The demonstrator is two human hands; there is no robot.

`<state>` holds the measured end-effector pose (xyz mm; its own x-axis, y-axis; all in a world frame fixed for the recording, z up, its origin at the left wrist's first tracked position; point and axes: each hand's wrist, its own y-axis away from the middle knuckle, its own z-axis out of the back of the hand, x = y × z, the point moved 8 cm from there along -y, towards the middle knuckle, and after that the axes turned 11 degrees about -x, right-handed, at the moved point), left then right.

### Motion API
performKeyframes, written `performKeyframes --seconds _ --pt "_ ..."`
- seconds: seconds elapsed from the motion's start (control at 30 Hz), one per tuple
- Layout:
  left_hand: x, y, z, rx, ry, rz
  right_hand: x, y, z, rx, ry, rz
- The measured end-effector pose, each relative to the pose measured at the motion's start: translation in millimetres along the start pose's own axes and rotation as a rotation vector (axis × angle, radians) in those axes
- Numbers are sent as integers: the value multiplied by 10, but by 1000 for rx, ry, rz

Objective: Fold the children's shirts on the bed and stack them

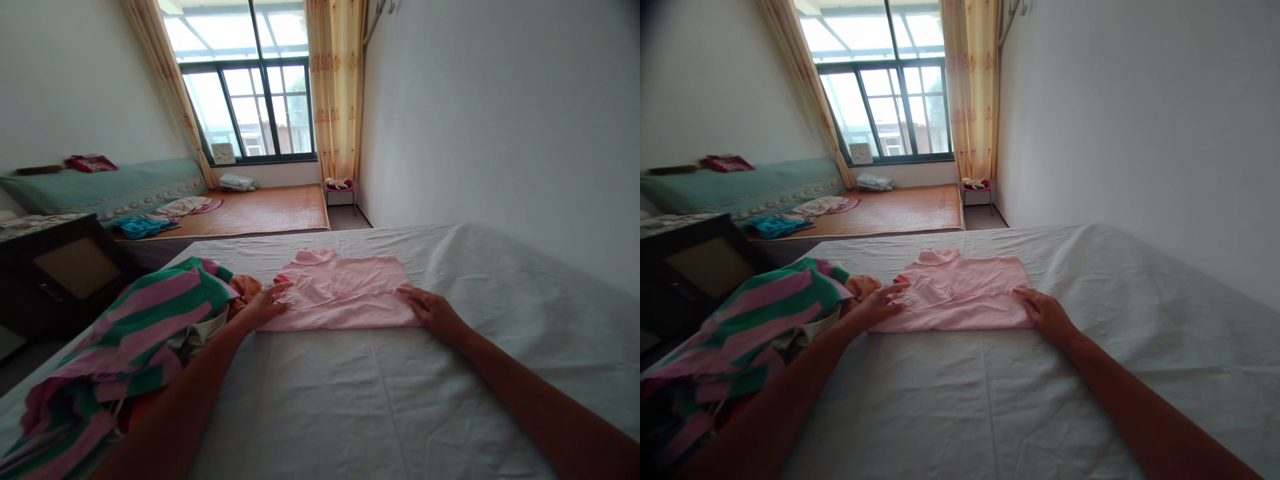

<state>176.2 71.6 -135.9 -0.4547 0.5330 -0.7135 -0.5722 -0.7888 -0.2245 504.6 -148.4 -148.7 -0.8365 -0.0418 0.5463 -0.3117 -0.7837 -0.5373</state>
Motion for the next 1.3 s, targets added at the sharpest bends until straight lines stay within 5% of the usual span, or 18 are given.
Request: performKeyframes --seconds 0.13,0.33,0.53,0.7,0.8,1.07,1.3 --pt "31 16 39 -32 65 91 -12 2 16 -12 0 0" --pt "8 -23 -137 106 173 85 -31 -45 -28 0 16 -12" --pt "91 -102 -48 -23 72 116 -42 -53 -31 -3 22 -16" --pt "20 -47 -134 180 66 116 -26 -43 -19 -8 -14 -27" --pt "12 -31 -86 175 72 160 -9 -41 -13 -4 -26 -24" --pt "-90 68 -34 93 548 342 -10 -34 -5 5 -47 -42" --pt "-223 101 -241 274 313 234 5 -33 1 9 -50 -43"
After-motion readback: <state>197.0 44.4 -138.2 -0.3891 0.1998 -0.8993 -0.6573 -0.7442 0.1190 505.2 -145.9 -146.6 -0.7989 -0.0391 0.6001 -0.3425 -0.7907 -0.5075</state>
